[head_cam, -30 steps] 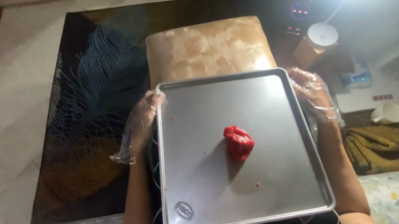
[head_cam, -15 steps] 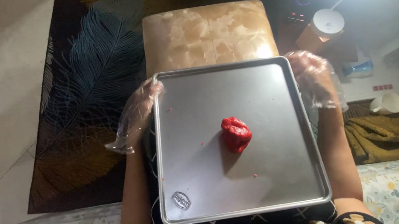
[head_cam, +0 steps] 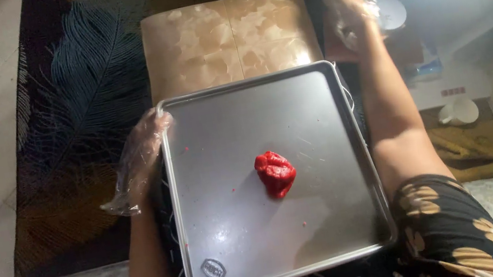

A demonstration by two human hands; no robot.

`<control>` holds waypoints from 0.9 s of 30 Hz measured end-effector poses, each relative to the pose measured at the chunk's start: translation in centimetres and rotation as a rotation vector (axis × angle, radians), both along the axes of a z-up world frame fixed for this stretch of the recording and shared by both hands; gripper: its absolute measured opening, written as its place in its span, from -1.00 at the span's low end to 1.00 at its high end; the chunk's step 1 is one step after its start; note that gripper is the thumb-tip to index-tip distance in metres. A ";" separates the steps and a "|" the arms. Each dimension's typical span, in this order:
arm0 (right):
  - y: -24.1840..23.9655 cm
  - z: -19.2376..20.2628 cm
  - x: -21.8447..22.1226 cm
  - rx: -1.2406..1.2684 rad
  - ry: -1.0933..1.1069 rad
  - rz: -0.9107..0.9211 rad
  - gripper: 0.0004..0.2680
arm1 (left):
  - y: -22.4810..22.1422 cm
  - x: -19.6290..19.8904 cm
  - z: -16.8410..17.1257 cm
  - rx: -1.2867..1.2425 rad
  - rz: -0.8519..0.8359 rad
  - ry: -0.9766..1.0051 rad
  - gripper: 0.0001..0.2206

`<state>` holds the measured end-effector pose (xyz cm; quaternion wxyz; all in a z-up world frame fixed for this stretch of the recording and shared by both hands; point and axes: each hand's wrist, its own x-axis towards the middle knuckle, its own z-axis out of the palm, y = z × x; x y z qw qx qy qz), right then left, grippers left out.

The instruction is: Kneading a small piece of red dough on a metal tray while wearing plastic gloves.

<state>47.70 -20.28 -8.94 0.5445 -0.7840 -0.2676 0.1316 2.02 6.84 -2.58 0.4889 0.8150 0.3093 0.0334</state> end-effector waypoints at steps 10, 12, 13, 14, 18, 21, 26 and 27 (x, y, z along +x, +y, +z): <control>7.3 -15.1 15.8 -0.853 -1.630 0.116 -0.79 | 1.4 1.2 -0.8 -0.055 0.082 0.098 -0.76; 6.6 -15.2 15.1 -0.723 -1.853 -0.017 -0.79 | 0.8 1.8 0.1 -0.073 0.133 0.158 -0.78; 6.3 -13.1 13.0 -0.700 -1.587 0.132 -0.73 | 0.7 1.9 0.4 -0.075 0.117 0.104 -0.79; 6.1 -10.9 10.9 -0.668 -1.317 0.265 -0.66 | 0.7 1.9 0.7 -0.076 0.101 0.050 -0.79; 6.3 -13.9 13.9 -0.908 -1.526 0.148 -0.73 | 0.5 2.7 2.9 -0.067 0.126 0.118 -0.82; 5.2 -13.7 12.6 -0.904 -2.302 -0.165 -0.78 | 1.4 2.5 1.3 -0.021 0.030 0.112 -0.79; -1.2 -18.8 16.5 -0.149 -0.408 0.213 -0.97 | 3.5 1.6 -3.1 0.101 -0.121 -0.085 -0.71; -8.3 -24.0 19.7 -0.160 -0.394 0.216 -0.97 | 2.6 1.5 -1.7 0.087 -0.121 -0.074 -0.71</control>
